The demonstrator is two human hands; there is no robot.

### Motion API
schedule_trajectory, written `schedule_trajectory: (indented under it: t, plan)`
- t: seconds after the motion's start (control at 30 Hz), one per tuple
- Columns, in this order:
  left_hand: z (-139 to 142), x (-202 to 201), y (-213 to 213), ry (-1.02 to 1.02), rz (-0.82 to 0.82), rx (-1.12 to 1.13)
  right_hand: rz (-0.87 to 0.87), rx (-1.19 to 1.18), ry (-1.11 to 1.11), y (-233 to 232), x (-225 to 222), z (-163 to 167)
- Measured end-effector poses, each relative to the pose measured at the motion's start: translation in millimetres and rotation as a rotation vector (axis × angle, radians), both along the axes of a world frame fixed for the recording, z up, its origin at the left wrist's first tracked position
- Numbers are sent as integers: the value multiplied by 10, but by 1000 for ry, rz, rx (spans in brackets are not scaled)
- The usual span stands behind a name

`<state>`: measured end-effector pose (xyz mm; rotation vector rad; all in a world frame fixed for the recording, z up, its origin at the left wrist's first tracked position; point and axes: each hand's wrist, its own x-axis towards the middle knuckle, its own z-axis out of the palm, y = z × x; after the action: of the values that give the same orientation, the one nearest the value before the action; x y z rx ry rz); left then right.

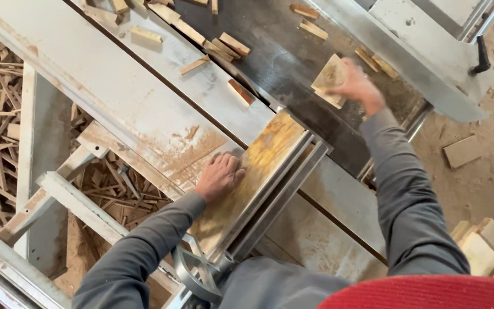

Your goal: The person cuts wooden boards into smaller pieces on a sliding table saw, pushing each board along the fence and through the blade, then carries the cut pieces and stacks them on a pile of lumber on the floor.

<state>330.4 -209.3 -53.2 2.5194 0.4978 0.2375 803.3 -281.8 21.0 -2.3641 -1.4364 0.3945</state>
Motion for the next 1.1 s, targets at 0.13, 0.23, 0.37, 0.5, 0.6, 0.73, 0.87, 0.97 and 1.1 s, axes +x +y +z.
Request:
schedule_trajectory:
  t: [0.13, 0.23, 0.37, 0.5, 0.6, 0.73, 0.87, 0.97, 1.1]
  plan:
    - [-55, 31, 46, 82, 43, 18, -120, -26, -182, -98, -467, 58]
    - [-6, 60, 116, 250, 68, -100, -132, 22, -180, -216, -641, 152]
    - [143, 65, 293, 546, -54, -208, -297, 177, 131, -458, -710, 183]
    - [265, -35, 433, 687, -140, -176, -393, 575, 1005, -917, -889, 202]
    - [308, -131, 476, 547, -194, -274, -252, 801, 1440, -1347, -1199, 166]
    - [311, -177, 516, 461, -165, -440, -156, 1111, 1704, -1837, -1975, 116]
    - [200, -175, 534, 536, -63, -645, -109, 1099, 1677, -2509, -3045, 157]
    - [81, -205, 535, 466, -299, 27, -152, 985, 1502, -3314, -4041, 202]
    - [46, -336, 497, 394, -237, -255, -759, 347, 1725, -4263, -5178, -134]
